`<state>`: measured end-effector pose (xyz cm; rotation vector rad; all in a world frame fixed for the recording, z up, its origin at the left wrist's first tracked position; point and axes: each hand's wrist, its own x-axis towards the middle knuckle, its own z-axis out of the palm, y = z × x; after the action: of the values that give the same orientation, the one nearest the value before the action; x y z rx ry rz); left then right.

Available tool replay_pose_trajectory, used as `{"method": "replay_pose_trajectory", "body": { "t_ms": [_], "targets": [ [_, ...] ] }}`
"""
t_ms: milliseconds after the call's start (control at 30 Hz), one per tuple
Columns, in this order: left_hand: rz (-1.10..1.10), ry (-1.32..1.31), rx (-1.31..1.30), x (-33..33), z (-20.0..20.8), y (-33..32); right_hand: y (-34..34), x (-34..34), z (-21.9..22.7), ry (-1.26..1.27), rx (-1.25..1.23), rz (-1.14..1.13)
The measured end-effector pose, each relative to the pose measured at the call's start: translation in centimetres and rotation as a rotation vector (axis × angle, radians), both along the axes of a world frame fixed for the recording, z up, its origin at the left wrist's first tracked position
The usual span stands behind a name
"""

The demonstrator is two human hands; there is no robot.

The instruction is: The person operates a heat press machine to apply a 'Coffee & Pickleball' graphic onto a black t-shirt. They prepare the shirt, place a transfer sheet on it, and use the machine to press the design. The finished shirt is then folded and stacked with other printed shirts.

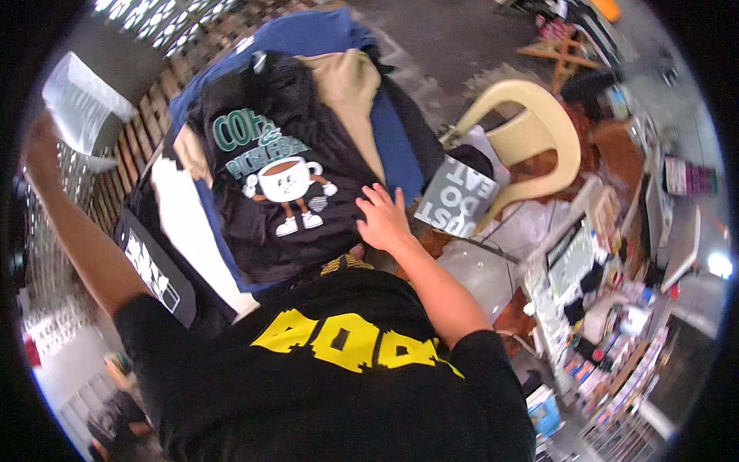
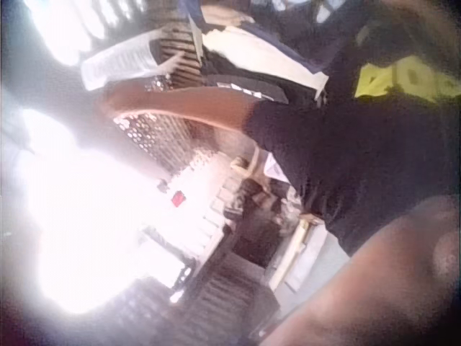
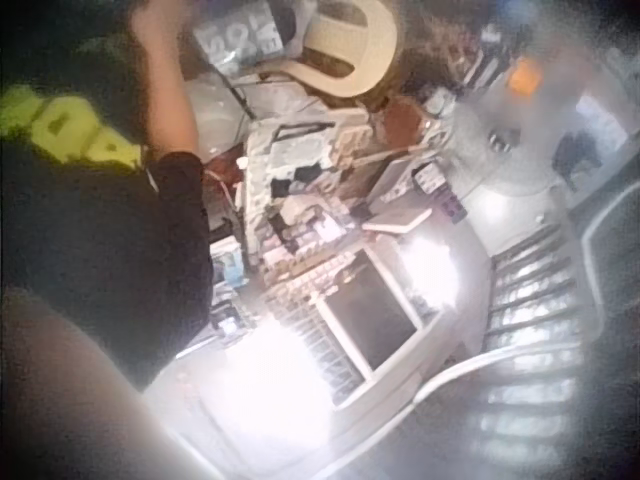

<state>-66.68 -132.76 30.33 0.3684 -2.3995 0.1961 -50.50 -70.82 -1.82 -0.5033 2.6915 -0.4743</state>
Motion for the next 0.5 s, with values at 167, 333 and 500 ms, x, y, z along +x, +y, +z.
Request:
{"method": "replay_pose_trajectory", "body": {
  "t_ms": [167,333,500],
  "targets": [
    [-0.912,-0.684,0.69,10.7,-20.6,38.6,2.2,3.6,1.2,-0.543,-1.173,-0.581],
    [-1.376,-1.349,0.672,24.9,-27.6,61.1,11.9,14.4,-4.0,-0.697,-1.766,-1.052],
    [-2.018,-1.273,0.321,29.8,-29.8,67.4,23.1,34.3,-12.4,-0.51,-1.09,-1.815]
  ]
}}
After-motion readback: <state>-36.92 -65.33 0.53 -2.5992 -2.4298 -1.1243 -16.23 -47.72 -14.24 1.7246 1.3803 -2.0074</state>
